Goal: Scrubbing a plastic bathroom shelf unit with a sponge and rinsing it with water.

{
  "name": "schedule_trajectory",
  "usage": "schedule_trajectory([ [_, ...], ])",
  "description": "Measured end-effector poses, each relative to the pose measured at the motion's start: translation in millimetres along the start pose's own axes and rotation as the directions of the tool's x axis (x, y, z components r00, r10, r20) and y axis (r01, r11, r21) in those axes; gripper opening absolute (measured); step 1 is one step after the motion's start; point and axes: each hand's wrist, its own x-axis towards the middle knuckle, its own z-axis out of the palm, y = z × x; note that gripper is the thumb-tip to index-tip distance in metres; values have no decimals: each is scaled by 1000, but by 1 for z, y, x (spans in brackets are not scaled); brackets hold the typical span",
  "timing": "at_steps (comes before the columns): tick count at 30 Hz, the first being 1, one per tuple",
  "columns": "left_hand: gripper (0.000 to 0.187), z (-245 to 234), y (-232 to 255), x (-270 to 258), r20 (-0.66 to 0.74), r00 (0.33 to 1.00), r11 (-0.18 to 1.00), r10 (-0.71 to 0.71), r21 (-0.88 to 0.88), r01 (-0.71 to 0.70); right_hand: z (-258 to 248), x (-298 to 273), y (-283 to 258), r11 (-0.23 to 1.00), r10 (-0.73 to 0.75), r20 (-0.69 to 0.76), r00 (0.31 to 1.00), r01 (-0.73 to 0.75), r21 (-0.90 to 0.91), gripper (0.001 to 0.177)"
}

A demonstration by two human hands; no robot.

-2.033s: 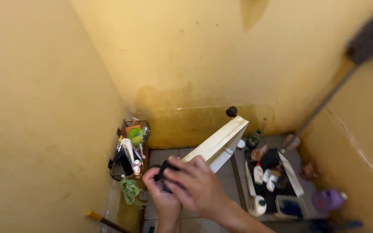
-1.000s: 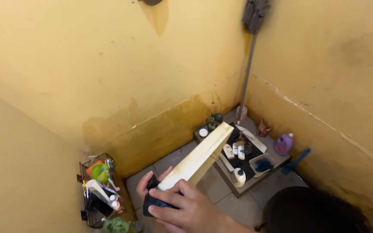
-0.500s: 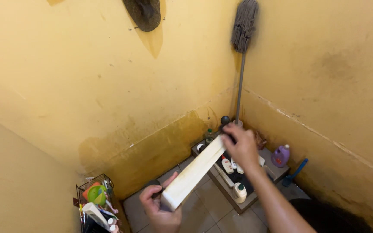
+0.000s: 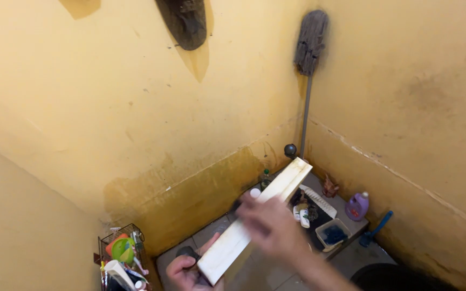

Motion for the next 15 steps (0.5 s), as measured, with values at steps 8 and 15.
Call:
schedule_trajectory([
  [8,61,33,46,5,260,955,973,141,142,-182,-21,12,107,900,350,-295,889,-407,-159,32],
  [15,67,6,6,5,249,965,863,79,467,-191,34,-17,-9,981,190,-30,981,-189,33,31],
])
